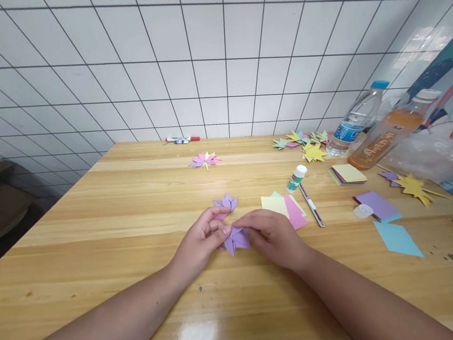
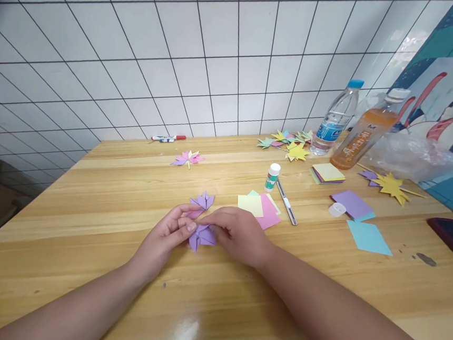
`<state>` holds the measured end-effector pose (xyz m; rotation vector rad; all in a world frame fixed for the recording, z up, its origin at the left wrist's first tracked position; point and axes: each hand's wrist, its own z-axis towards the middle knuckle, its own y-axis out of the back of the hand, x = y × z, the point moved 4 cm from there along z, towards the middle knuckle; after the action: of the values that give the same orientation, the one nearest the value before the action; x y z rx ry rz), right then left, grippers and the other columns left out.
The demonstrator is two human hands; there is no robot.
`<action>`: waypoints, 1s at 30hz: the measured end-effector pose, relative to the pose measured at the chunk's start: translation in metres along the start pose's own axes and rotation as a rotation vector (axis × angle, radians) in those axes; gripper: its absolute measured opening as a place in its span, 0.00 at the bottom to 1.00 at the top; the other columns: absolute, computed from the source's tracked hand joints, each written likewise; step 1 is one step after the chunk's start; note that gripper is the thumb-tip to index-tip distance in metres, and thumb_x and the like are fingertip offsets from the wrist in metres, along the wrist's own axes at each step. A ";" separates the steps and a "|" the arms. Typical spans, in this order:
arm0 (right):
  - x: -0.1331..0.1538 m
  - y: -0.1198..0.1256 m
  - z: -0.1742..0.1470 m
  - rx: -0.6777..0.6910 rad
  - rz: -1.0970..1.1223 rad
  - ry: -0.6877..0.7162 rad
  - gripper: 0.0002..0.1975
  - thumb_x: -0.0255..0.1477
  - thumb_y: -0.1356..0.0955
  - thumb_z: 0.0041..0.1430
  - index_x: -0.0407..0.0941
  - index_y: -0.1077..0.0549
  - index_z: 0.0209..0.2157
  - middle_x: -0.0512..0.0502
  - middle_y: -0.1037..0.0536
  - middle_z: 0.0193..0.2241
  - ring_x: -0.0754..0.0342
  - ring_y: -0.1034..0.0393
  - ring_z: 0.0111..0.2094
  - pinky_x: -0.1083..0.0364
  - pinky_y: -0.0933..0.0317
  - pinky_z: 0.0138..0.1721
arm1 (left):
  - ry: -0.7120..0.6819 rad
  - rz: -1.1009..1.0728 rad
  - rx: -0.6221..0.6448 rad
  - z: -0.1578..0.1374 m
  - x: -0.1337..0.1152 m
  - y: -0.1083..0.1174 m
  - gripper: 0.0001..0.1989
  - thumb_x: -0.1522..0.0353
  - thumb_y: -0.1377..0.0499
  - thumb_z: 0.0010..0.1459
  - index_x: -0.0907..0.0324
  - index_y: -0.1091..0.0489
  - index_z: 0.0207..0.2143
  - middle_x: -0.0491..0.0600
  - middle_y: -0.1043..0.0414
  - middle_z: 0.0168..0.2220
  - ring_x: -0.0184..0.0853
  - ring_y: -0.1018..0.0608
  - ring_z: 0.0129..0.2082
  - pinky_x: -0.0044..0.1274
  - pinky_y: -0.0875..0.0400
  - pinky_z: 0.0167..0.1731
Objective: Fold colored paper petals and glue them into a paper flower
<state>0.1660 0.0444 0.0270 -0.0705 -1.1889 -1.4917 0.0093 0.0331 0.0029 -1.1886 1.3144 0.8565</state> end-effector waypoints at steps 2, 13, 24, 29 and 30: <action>-0.002 0.000 -0.001 -0.052 -0.035 -0.079 0.14 0.22 0.37 0.57 0.48 0.26 0.42 0.48 0.22 0.35 0.57 0.29 0.35 0.58 0.36 0.35 | -0.020 0.012 0.012 0.001 -0.002 -0.002 0.22 0.62 0.38 0.50 0.58 0.37 0.47 0.44 0.30 0.27 0.30 0.29 0.26 0.20 0.38 0.26; -0.006 -0.005 -0.001 -0.072 0.118 -0.332 0.12 0.23 0.34 0.52 0.47 0.27 0.39 0.50 0.23 0.33 0.58 0.29 0.31 0.63 0.36 0.25 | -0.009 0.205 0.054 0.001 0.002 -0.007 0.10 0.64 0.38 0.50 0.60 0.30 0.34 0.45 0.28 0.28 0.32 0.28 0.30 0.22 0.35 0.32; -0.010 -0.007 -0.001 -0.025 0.263 -0.466 0.09 0.24 0.39 0.57 0.46 0.28 0.36 0.52 0.24 0.25 0.60 0.30 0.24 0.61 0.37 0.26 | 0.015 0.173 -0.077 0.001 0.003 0.001 0.12 0.59 0.41 0.53 0.60 0.31 0.32 0.46 0.29 0.27 0.30 0.29 0.26 0.21 0.34 0.27; -0.011 -0.007 -0.003 0.006 0.157 -0.355 0.13 0.23 0.40 0.58 0.48 0.31 0.43 0.53 0.24 0.25 0.58 0.29 0.26 0.60 0.37 0.28 | 0.022 0.166 -0.155 0.003 0.005 0.006 0.14 0.59 0.41 0.51 0.59 0.31 0.36 0.42 0.32 0.22 0.28 0.32 0.21 0.19 0.34 0.22; -0.009 -0.005 -0.003 0.010 0.096 -0.295 0.14 0.22 0.40 0.58 0.48 0.29 0.41 0.52 0.22 0.29 0.58 0.28 0.28 0.60 0.37 0.30 | 0.020 0.165 -0.160 0.003 0.004 0.006 0.15 0.59 0.41 0.51 0.59 0.31 0.37 0.42 0.32 0.22 0.28 0.32 0.21 0.19 0.34 0.21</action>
<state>0.1665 0.0478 0.0167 -0.3463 -1.4075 -1.4235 0.0045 0.0370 -0.0028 -1.2270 1.3951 1.0881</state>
